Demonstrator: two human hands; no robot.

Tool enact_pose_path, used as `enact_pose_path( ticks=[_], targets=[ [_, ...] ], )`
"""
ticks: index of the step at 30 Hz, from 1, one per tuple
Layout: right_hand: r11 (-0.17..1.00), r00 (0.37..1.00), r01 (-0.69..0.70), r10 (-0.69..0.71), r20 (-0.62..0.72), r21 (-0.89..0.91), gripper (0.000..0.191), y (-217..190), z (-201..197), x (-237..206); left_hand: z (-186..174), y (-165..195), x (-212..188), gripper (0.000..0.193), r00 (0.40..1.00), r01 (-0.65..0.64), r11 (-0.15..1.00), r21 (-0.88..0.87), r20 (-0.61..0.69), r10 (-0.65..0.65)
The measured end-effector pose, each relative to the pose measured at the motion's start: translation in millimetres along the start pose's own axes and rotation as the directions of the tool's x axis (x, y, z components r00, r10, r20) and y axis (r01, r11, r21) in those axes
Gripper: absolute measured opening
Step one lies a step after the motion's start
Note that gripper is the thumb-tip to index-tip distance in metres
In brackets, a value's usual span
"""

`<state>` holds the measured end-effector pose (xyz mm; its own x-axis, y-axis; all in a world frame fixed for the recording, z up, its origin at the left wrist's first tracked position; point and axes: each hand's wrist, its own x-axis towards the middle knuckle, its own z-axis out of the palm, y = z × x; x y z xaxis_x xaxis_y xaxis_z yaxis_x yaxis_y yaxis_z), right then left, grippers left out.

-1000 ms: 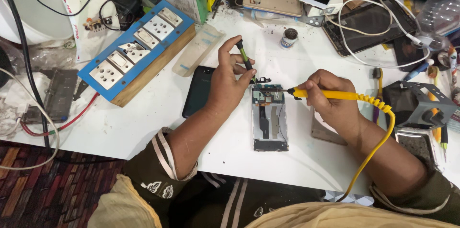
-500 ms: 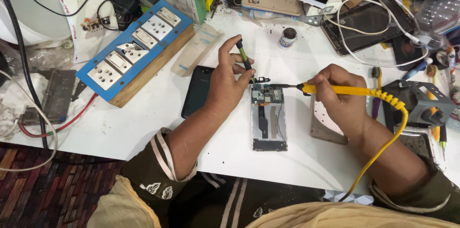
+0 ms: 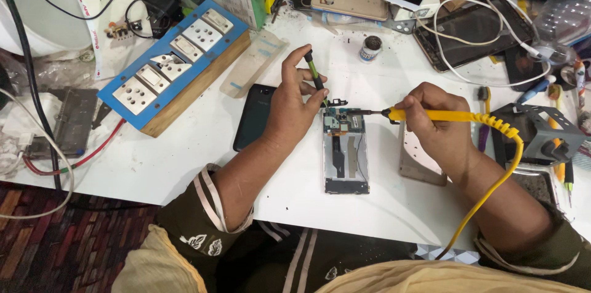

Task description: The person uses a soldering iron and a green-handled tool to work on a disassembled smartphone motherboard. They repeatedly apply the soldering iron to various points on the circuit board while holding the board steady with the other tool.

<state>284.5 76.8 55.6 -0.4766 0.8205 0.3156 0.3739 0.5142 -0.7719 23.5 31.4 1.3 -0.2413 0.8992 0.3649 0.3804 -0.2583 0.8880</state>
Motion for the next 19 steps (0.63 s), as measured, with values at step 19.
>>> enact_pose_path(
  ticks=[19],
  targets=[
    [1.000,1.000,-0.006,0.006,0.016,0.011,0.028,-2.7,-0.9,0.6,-0.4,1.3,0.1,0.085,1.000,0.027,0.999,0.026,0.007,-0.028]
  ],
)
